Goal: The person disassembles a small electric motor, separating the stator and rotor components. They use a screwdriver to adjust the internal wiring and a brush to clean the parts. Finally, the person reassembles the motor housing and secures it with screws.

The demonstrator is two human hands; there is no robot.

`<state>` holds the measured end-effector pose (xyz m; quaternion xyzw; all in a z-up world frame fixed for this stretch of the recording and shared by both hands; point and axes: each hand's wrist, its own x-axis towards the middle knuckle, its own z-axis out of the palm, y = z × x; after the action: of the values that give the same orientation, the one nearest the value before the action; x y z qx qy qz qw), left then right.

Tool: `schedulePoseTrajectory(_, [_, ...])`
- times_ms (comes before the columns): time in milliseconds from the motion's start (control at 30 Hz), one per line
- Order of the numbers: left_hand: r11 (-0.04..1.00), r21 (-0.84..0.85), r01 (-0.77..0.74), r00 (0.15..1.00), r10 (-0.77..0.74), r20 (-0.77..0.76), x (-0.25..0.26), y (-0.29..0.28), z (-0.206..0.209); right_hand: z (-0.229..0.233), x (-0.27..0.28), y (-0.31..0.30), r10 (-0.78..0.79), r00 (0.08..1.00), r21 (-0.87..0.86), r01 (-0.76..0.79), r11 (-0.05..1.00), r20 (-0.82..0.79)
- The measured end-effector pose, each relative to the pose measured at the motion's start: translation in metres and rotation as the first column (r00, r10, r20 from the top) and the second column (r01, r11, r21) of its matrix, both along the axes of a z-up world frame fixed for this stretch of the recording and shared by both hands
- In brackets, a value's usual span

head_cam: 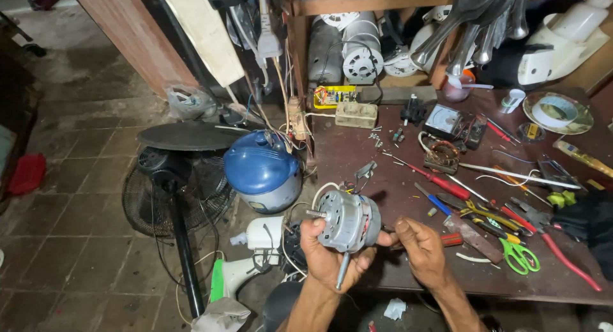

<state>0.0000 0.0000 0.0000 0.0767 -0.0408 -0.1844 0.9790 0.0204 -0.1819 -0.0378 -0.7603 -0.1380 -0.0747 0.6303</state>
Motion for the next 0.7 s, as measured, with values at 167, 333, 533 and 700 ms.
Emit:
schedulePoseTrajectory(167, [1.000,-0.016,-0.020,1.000,0.020,-0.017,0.000,0.001,-0.002,-0.007,0.004,-0.001,0.071,0.997,0.019,-0.072,0.997,0.039])
schedulePoseTrajectory(333, [0.999,-0.027,-0.019,0.999,0.019,0.027,-0.001,-0.001,-0.004,-0.008,0.006,-0.002,0.090,0.993,0.005,-0.090,0.996,0.077])
schedulePoseTrajectory(533, [0.999,0.001,-0.038,0.998,0.038,0.042,-0.003,-0.003,-0.011,-0.006,0.008,-0.005,0.035,0.999,-0.063,-0.035,0.997,0.000])
schedulePoseTrajectory(700, [0.980,0.089,-0.177,0.983,0.172,0.060,-0.001,-0.002,0.004,0.051,-0.004,-0.001,-0.217,0.975,-0.118,0.210,0.971,-0.054])
